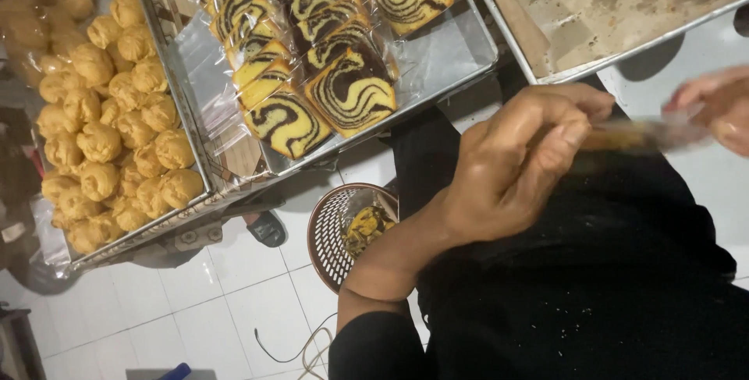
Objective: Packing individual slices of marble cake into plastic bags from a tray on the floor.
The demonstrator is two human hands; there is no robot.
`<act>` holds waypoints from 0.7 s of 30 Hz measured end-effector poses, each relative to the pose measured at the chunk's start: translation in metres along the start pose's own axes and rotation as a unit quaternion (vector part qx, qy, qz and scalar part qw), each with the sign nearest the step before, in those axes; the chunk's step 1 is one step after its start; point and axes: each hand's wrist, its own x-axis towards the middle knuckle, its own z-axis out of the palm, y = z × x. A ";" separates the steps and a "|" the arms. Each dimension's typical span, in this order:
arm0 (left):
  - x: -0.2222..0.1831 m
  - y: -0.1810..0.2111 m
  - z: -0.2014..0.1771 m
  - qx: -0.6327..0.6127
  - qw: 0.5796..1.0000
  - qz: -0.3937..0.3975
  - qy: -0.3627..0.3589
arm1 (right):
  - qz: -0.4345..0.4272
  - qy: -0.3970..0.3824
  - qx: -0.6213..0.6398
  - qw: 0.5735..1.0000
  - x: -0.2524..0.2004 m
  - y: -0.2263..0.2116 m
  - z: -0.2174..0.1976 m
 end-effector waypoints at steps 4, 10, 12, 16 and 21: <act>-0.001 -0.015 0.023 0.141 0.988 0.037 0.058 | -0.162 0.049 -0.235 0.957 0.023 -0.177 0.110; -0.049 -0.119 0.096 0.248 0.951 0.101 -0.152 | -0.054 0.086 -0.071 0.992 0.022 -0.137 0.111; -0.044 -0.136 0.102 0.104 0.971 0.048 -0.208 | 0.041 0.101 -0.006 0.994 0.015 -0.108 0.102; -0.009 -0.188 0.079 0.264 0.957 0.094 -0.076 | 0.014 0.091 0.110 0.990 0.012 -0.093 0.096; -0.005 -0.231 0.071 0.380 0.898 -0.131 -0.177 | 0.053 0.160 0.143 0.975 0.022 -0.136 0.119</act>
